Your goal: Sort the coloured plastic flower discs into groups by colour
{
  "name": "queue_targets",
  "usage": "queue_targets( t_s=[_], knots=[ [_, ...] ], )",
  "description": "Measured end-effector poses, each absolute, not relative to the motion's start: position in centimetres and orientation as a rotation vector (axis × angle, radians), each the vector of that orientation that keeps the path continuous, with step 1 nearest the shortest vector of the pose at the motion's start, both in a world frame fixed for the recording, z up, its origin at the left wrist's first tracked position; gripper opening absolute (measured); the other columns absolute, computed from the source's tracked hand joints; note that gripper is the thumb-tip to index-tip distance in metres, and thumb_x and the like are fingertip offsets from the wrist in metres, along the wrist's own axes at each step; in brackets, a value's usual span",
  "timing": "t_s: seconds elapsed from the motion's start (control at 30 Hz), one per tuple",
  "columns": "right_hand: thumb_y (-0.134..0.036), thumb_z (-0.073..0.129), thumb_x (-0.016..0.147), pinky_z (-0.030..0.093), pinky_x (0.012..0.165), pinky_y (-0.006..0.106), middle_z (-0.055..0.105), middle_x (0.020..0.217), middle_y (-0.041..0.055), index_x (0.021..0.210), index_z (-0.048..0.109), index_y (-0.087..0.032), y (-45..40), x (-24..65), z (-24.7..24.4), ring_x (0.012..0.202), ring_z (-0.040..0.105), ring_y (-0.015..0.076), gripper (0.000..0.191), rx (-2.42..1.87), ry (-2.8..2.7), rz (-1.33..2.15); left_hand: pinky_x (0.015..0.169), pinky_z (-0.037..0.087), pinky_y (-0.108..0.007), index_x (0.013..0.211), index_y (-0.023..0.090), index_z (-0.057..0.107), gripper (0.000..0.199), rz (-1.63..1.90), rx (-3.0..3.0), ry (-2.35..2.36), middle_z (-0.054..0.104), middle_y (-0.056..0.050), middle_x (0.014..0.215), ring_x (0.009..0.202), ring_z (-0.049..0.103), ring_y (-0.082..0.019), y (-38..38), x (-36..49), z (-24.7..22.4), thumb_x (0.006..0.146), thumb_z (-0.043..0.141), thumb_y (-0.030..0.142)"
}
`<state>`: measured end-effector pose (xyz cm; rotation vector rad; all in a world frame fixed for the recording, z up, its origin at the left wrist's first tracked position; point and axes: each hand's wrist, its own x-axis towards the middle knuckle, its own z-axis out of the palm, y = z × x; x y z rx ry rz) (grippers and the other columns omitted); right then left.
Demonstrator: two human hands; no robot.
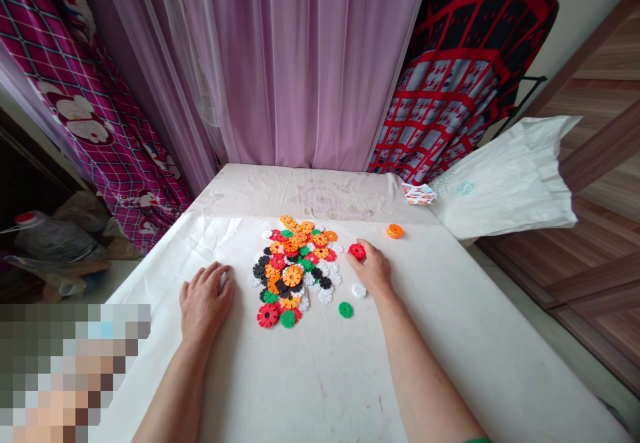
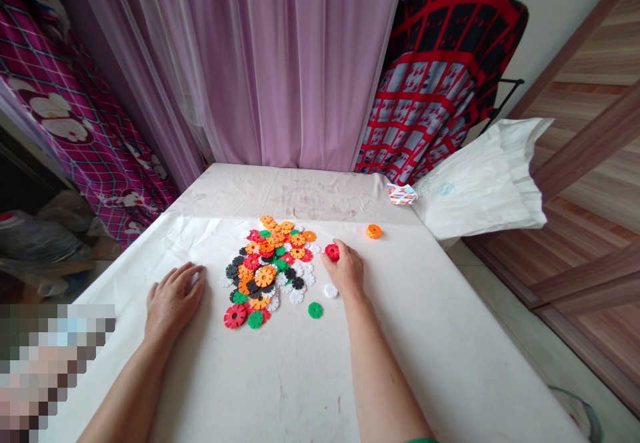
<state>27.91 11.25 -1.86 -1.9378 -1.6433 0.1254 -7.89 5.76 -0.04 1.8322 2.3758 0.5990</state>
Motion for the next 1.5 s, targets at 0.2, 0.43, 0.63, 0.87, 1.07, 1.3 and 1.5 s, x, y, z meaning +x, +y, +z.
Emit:
queue_targets(
  t_s=[0.2, 0.43, 0.63, 0.87, 1.07, 1.3, 1.5],
  knots=[
    [-0.042, 0.054, 0.083, 0.044, 0.091, 0.038, 0.07, 0.109, 0.01, 0.121, 0.062, -0.02, 11.4, 28.0, -1.8, 0.103, 0.061, 0.0257, 0.044, -2.003, -1.63, 0.097, 0.114, 0.024, -0.055, 0.121, 0.026, 0.063, 0.04, 0.562, 1.836, 2.374, 0.054, -0.006, 0.142, 0.136, 0.041, -0.028, 5.8, -8.0, -0.1, 0.092, 0.038, 0.038],
    [-0.044, 0.058, 0.08, 0.044, 0.093, 0.038, 0.07, 0.112, 0.0091, 0.121, 0.061, -0.021, 11.6, 28.1, -1.9, 0.106, 0.06, 0.0254, 0.047, -1.995, -1.594, 0.137, 0.114, 0.024, -0.055, 0.121, 0.025, 0.064, 0.04, 0.544, 1.832, 2.38, 0.054, -0.005, 0.142, 0.137, 0.04, -0.028, 5.7, -7.8, 0.3, 0.093, 0.038, 0.037],
    [-0.048, 0.058, 0.078, 0.042, 0.1, 0.039, 0.065, 0.125, 0.0083, 0.123, 0.06, -0.022, 11.6, 28.6, -1.9, 0.113, 0.058, 0.0255, 0.052, -1.919, -1.555, 0.242, 0.113, 0.025, -0.056, 0.12, 0.025, 0.064, 0.04, 0.566, 1.838, 2.375, 0.055, -0.006, 0.142, 0.136, 0.041, -0.029, 5.6, -7.7, 0.2, 0.092, 0.038, 0.036],
    [-0.044, 0.055, 0.079, 0.044, 0.097, 0.038, 0.07, 0.113, 0.0049, 0.116, 0.066, -0.025, 11.7, 28.7, -1.9, 0.106, 0.061, 0.0243, 0.043, -1.913, -1.539, 0.281, 0.114, 0.024, -0.055, 0.121, 0.026, 0.064, 0.039, 0.573, 1.827, 2.372, 0.055, -0.005, 0.142, 0.136, 0.04, -0.029, 5.8, -7.9, -0.1, 0.092, 0.039, 0.037],
    [-0.042, 0.054, 0.081, 0.043, 0.098, 0.04, 0.066, 0.122, 0.0085, 0.12, 0.064, -0.021, 11.7, 28.7, -1.1, 0.112, 0.058, 0.026, 0.045, -1.924, -1.558, 0.204, 0.114, 0.024, -0.055, 0.121, 0.026, 0.064, 0.04, 0.579, 1.821, 2.37, 0.055, -0.005, 0.142, 0.136, 0.04, -0.029, 5.7, -7.9, 0.0, 0.093, 0.038, 0.037],
    [-0.029, 0.056, 0.083, 0.042, 0.093, 0.035, 0.071, 0.111, 0.0032, 0.101, 0.071, -0.027, 14.1, 24.9, 2.1, 0.107, 0.058, 0.0227, 0.023, -1.818, -1.955, 0.096, 0.114, 0.023, -0.053, 0.12, 0.028, 0.065, 0.039, 0.608, 1.814, 2.369, 0.056, -0.004, 0.141, 0.135, 0.042, -0.028, 5.7, -7.9, -0.1, 0.092, 0.039, 0.036],
    [-0.035, 0.06, 0.082, 0.04, 0.087, 0.034, 0.071, 0.109, 0.006, 0.111, 0.067, -0.026, 16.2, 21.6, 2.8, 0.104, 0.058, 0.0244, 0.031, -1.968, -2.17, 0.12, 0.113, 0.024, -0.054, 0.12, 0.027, 0.065, 0.039, 0.606, 1.813, 2.36, 0.056, -0.005, 0.141, 0.135, 0.041, -0.029, 5.6, -7.9, -0.2, 0.092, 0.039, 0.037]
  ],
)
